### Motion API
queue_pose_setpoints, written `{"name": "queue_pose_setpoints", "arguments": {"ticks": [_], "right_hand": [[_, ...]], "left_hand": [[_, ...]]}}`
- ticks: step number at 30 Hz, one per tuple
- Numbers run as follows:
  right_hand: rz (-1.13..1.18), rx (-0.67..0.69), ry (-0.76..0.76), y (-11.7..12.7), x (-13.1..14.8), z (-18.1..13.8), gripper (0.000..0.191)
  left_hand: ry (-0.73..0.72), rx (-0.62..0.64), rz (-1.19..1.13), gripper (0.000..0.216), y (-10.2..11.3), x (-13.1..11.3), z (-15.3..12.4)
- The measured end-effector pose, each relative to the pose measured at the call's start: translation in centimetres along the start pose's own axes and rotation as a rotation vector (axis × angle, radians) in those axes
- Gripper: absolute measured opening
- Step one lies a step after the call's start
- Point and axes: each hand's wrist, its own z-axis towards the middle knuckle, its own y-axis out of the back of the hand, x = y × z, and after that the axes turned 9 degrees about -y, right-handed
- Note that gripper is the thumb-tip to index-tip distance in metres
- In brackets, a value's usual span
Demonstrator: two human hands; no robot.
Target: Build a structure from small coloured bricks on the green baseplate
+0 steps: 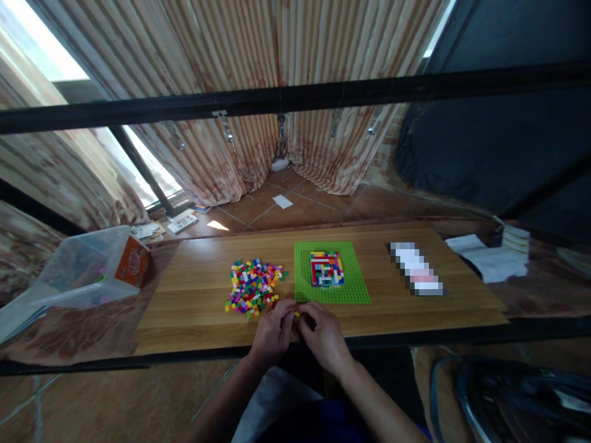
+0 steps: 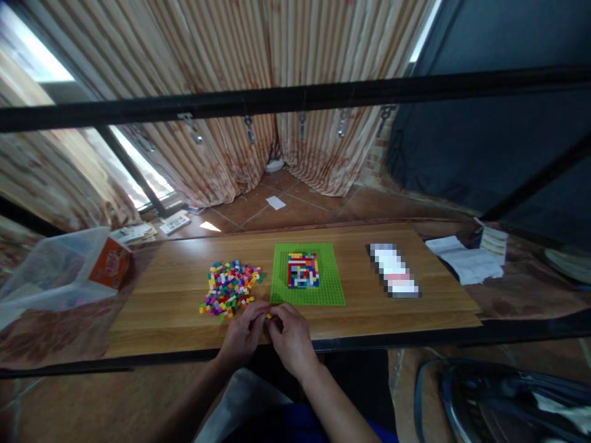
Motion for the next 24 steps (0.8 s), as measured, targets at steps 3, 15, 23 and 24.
{"name": "queue_pose_setpoints", "arguments": {"ticks": [3, 15, 23, 24], "right_hand": [[-0.003, -0.025, -0.040, 0.2, 0.2, 0.0, 0.015], [0.241, -0.308, -0.310, 4.2, -2.9, 0.0, 0.019], [0.209, -0.381, -0.377, 7.4, -5.2, 0.8, 0.040], [0.195, -0.377, -0.365, 7.5, -5.3, 0.9, 0.041]], "left_hand": [[-0.002, 0.009, -0.001, 0.020, 0.1, -0.1, 0.0], [0.024, 0.035, 0.051, 0.020, -0.1, 0.1, -0.2], [0.020, 0.031, 0.073, 0.017, 0.0, 0.0, -0.1], [0.018, 0.030, 0.073, 0.017, 0.0, -0.1, 0.0]]}}
